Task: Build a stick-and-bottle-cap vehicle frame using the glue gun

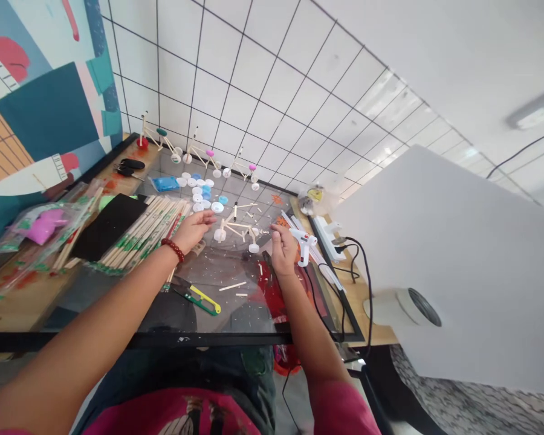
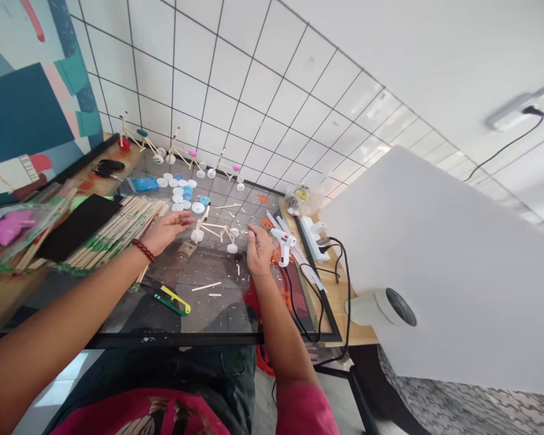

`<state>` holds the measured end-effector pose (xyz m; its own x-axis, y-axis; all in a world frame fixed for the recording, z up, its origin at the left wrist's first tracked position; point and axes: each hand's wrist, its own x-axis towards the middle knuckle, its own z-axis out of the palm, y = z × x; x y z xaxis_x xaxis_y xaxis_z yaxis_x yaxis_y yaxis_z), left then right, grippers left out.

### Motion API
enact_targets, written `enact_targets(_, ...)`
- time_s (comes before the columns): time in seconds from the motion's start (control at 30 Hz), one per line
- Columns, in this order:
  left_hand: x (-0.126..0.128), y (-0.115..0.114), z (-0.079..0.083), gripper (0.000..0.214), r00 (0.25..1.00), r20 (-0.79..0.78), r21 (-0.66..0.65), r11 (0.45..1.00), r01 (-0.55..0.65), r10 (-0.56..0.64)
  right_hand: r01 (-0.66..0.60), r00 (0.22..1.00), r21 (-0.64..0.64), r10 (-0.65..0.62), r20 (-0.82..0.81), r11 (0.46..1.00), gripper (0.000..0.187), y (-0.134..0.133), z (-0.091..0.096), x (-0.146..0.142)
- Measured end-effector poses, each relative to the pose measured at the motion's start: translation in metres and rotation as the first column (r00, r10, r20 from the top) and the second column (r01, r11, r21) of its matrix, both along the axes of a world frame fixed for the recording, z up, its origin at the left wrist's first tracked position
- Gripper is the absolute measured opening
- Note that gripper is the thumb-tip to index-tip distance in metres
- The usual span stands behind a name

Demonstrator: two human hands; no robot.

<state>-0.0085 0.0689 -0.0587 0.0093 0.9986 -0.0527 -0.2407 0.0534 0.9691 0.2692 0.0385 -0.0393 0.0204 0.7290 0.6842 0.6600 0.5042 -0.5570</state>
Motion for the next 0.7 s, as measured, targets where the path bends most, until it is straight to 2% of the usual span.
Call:
enact_targets(0.3, -0.002, -0.006, 0.01, 0.046, 0.999, 0.037, 0.001, 1.0, -0.015, 0.015, 0.0, 0.999, 0.013, 0.0, -0.033, 1.0, 0.038, 0.002, -0.002, -0.003)
enact_targets(0.7, -0.004, -0.007, 0.013, 0.044, 1.0, -0.001, 0.007, 1.0, -0.022, 0.022, -0.003, 1.0, 0.033, 0.004, -0.03, 0.999, 0.036, 0.0, 0.003, -0.008)
